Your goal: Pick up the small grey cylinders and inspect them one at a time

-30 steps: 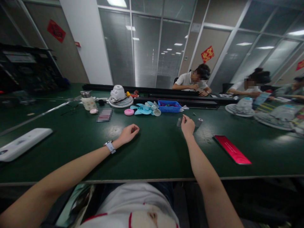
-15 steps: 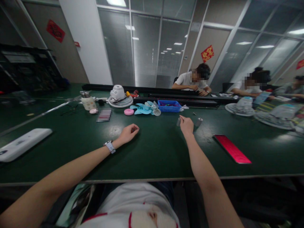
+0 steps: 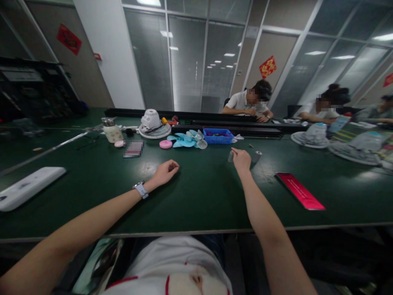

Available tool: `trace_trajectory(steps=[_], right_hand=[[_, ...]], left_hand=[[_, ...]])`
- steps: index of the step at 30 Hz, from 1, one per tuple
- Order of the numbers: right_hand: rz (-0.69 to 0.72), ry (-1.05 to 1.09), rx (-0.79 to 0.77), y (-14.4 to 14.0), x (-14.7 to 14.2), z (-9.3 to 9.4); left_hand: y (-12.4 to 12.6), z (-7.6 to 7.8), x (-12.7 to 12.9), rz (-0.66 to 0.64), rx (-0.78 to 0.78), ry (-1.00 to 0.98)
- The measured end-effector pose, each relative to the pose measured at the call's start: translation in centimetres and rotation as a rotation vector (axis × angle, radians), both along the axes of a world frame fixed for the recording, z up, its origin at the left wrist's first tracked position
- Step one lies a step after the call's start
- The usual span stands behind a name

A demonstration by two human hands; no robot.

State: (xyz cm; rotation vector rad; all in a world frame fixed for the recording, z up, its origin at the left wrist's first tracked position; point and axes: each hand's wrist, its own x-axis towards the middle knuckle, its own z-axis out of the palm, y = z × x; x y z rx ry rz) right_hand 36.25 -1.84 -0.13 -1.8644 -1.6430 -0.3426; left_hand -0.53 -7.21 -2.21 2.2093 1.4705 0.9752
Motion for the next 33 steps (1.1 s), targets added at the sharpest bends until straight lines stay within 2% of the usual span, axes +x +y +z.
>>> trace_trajectory(steps=[9, 26, 33], right_hand=[[0.017, 0.141, 0.165, 0.93, 0.48, -0.35], [-0.102, 0.165, 0.061, 0.44, 0.02, -0.13], [-0.100, 0.129, -0.002, 0.09, -0.23, -0.13]], left_hand=[[0.53, -0.52, -0.09, -0.006, 0.009, 0.007], [0.42, -0.44, -0.14, -0.007, 0.000, 0.001], [0.54, -0.65, -0.23, -0.010, 0.009, 0.001]])
